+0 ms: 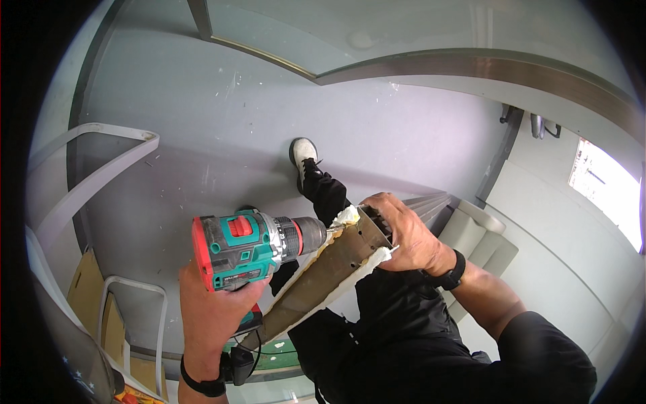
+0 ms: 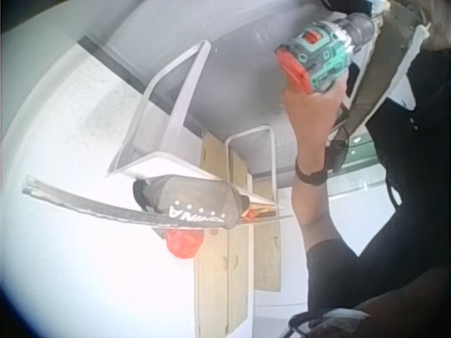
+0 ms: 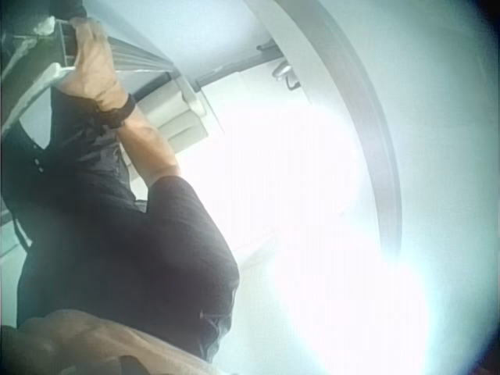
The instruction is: The person aligns a metal frame component on the floor, inserts a small white part into its end, and uses a power drill to secure it.
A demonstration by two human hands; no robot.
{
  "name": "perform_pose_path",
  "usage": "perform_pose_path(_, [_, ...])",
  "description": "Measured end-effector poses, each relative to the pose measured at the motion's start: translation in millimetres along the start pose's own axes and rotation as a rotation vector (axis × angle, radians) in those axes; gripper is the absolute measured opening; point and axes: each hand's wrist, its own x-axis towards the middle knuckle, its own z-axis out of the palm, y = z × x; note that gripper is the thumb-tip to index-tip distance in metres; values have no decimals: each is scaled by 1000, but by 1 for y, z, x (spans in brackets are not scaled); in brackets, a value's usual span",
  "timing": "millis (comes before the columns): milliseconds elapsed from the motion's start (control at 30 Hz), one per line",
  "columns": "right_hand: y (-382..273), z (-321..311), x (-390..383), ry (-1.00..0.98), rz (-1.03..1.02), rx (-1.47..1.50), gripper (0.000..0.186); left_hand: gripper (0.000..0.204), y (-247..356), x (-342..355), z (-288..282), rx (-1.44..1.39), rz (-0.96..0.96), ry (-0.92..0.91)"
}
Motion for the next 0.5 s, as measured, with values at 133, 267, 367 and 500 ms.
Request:
perform_pose_path(133, [4, 1, 0, -28, 38, 32, 87, 39, 6, 0, 2, 28, -2, 18])
perform_pose_path(267, [-2, 1, 1, 45, -27, -10, 71, 45, -7, -3, 0, 70, 66, 15])
perform_pose_path(367, [-4, 2, 2, 42, -18, -2, 71, 52, -12, -2, -1, 103, 78, 9])
perform_pose_path(500, [-1, 2, 3, 43, -46, -7, 72, 56, -10, 7, 3, 293, 289, 179])
